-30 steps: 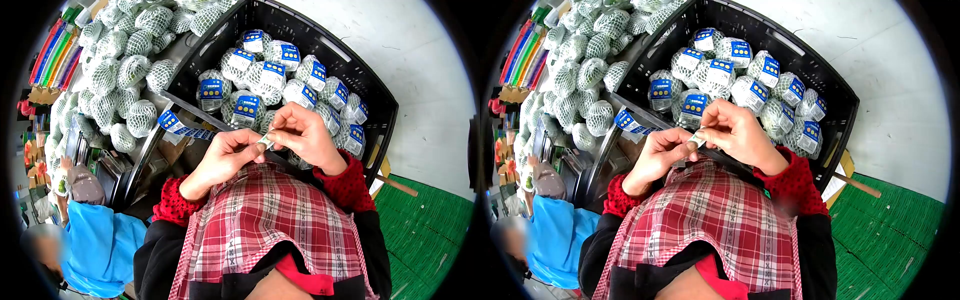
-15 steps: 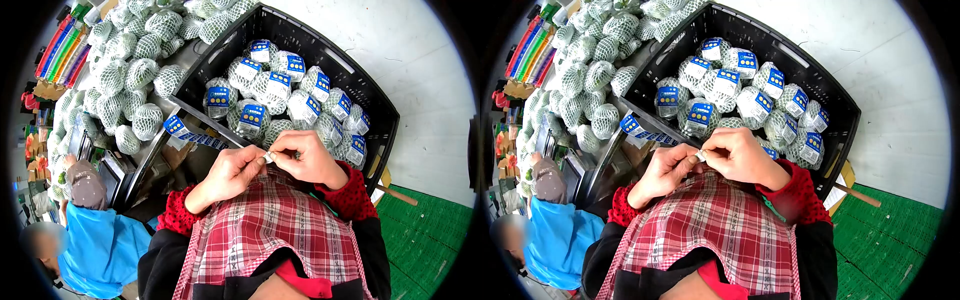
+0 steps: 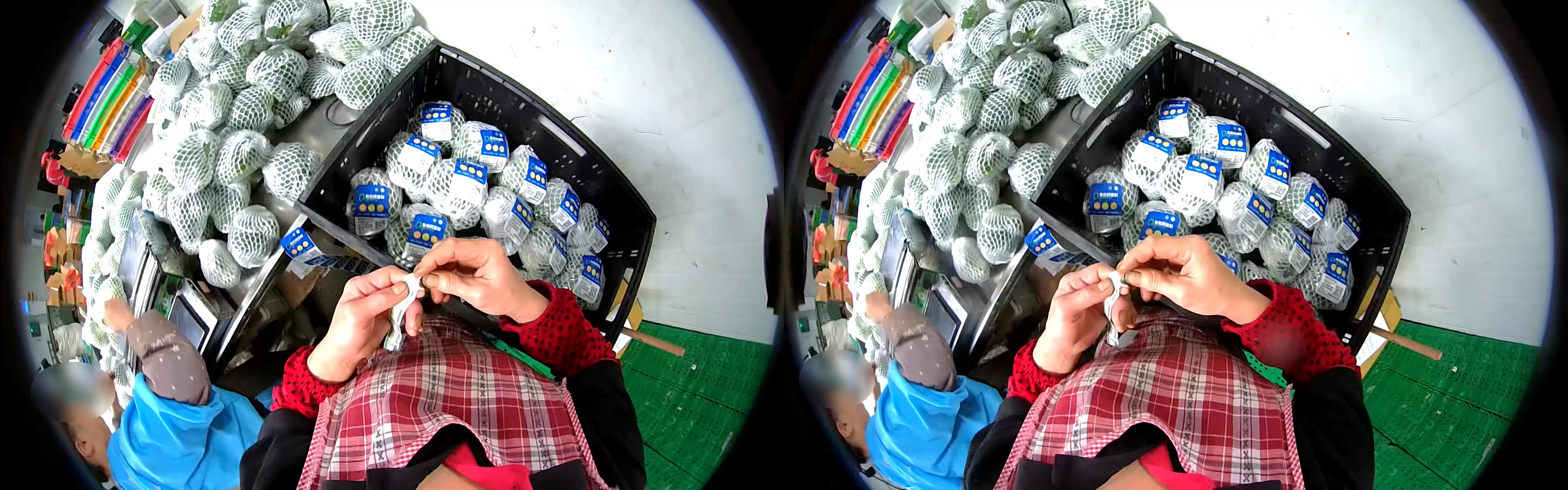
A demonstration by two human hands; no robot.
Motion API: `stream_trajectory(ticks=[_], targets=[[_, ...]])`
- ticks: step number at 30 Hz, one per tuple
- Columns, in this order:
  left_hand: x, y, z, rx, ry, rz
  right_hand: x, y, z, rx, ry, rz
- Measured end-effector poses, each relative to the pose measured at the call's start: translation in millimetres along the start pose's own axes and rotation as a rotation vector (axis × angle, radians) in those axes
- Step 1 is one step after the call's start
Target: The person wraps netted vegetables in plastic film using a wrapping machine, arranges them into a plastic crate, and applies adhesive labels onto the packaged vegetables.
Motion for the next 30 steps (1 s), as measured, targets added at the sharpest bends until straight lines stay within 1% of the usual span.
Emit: stream_trajectory(ticks=[1, 3, 4, 5, 6, 7, 9, 10, 11, 12, 13, 15, 16, 17, 19, 20, 21, 23, 24, 26, 27, 29, 30], targets=[[3, 5, -6, 0.045, 0.023, -0.003, 9, -1, -3, -0.026, -0.001, -0.063], [10, 33, -18, 0.342, 0.138, 0.19, 38, -8, -32, -0.075, 0.092, 0.001], [18, 42, -32, 0.459, 0.168, 0.253, 60, -8, -58, -0.092, 0.218, 0.034], [24, 57, -32, 0.515, 0.196, 0.32, 86, -5, -90, -0.245, 0.265, -0.025], [32, 64, -35, 0.58, 0.205, 0.355, 112, -4, -114, -0.379, 0.265, 0.048], [42, 70, -38, 0.645, 0.212, 0.387, 136, 7, -137, -0.451, 0.321, 0.094], [61, 74, -43, 0.751, 0.267, 0.377, 178, 43, -169, -0.686, 0.247, 0.014], [69, 76, -47, 0.831, 0.263, 0.41, 192, 53, -176, -0.756, 0.23, 0.054], [76, 73, -53, 0.813, 0.306, 0.397, 205, 66, -182, -0.823, 0.213, 0.094], [80, 79, -48, 0.923, 0.286, 0.469, 214, 71, -183, -0.851, 0.164, 0.094], [81, 84, -43, 1.032, 0.265, 0.537, 221, 77, -187, -0.838, 0.172, 0.112], [77, 81, -47, 1.044, 0.282, 0.572, 229, 98, -191, -0.823, 0.074, 0.274], [79, 83, -42, 1.062, 0.242, 0.611, 232, 103, -192, -0.798, 0.046, 0.274], [80, 83, -40, 1.08, 0.227, 0.594, 235, 108, -192, -0.791, 0.025, 0.314], [88, 77, -42, 1.025, 0.127, 0.579, 239, 104, -189, -0.812, -0.013, 0.334], [90, 76, -42, 1.022, 0.138, 0.531, 242, 101, -190, -0.8, -0.005, 0.338], [93, 79, -39, 1.022, 0.121, 0.414, 243, 99, -189, -0.826, -0.039, 0.353], [98, 79, -39, 1.017, 0.116, 0.371, 245, 99, -191, -0.834, -0.064, 0.376], [99, 79, -40, 1.03, 0.089, 0.319, 244, 103, -193, -0.803, -0.076, 0.427], [102, 78, -42, 1.045, 0.058, 0.295, 243, 111, -192, -0.747, -0.113, 0.515], [104, 77, -42, 1.051, 0.031, 0.294, 243, 113, -192, -0.734, -0.115, 0.523], [105, 77, -41, 1.051, 0.043, 0.258, 245, 110, -191, -0.719, -0.079, 0.463], [105, 77, -42, 1.056, 0.063, 0.244, 246, 112, -191, -0.71, -0.076, 0.485]])
Point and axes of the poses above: each hand's wrist, its own x-axis towards the middle knuckle, its own z-axis out of the palm, y = z × x, the point moved 7 cm from there along x, towards the middle knuckle, and after that the axes turned 6 degrees about y, right-handed, at the moved point
